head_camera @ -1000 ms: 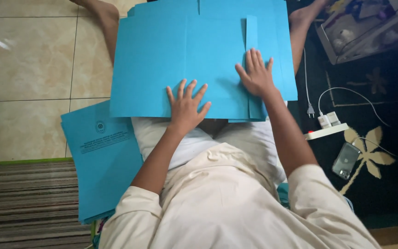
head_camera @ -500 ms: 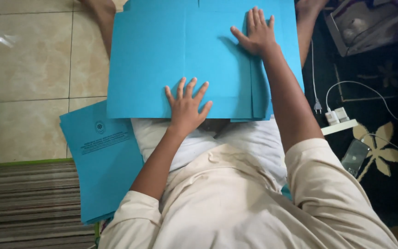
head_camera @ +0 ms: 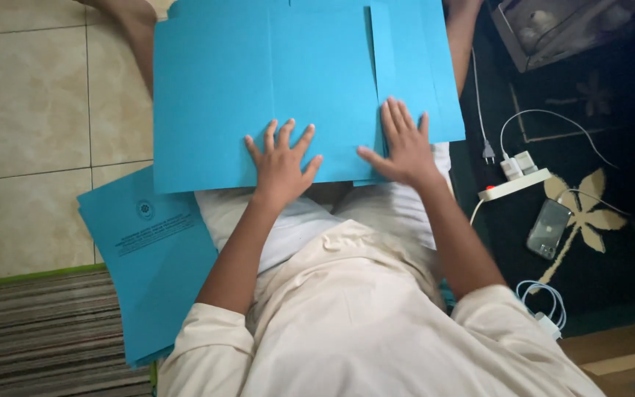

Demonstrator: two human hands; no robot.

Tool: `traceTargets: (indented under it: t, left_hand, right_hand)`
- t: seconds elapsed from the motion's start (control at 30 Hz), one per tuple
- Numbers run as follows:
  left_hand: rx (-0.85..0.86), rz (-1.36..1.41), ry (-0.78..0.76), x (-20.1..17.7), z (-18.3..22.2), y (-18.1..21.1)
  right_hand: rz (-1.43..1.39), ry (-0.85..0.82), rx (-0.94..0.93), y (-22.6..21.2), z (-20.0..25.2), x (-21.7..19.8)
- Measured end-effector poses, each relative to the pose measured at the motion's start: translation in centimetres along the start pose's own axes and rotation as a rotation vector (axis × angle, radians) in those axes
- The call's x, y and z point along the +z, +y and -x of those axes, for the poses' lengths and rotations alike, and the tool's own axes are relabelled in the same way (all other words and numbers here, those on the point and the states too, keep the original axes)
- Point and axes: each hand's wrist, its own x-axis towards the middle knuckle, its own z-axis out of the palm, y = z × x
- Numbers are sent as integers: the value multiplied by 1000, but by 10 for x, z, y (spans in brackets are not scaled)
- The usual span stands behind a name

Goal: The person is folding the edges of blue cardboard folders and smoothing them out before placing them in a stack.

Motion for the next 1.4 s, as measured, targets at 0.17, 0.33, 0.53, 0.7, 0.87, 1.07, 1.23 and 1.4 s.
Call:
traceTargets:
  t: [0.17,0.33,0.53,0.7,0.87,1.07,1.23,1.4]
  left_hand:
    - [-13,-10,-75,-8,-4,3]
    - [-11,5,-97,-14,-6,1]
    - [-49,-57,-95,-18,10,-6]
    - [-50,-88,-80,-31,31,-17]
    - [145,14,14,-38,-8,2]
    - [285,113,-44,31,-112,66]
    - [114,77,-193,76,-173,74]
    - [-48,26,-373,79,-209,79]
  right_hand:
    - [-18,-219,91,-27,64,-14]
    - [-252,-359,285,-38,82,-83]
    - [-223,225,153,25,3,-42]
    - [6,264,83,17,-56,11]
    - [-34,102,235,-6,-55,15]
    - [75,94,264,13,-60,40]
    - [99,61,313,24,-67,56]
    - [42,71,336,35,-69,68]
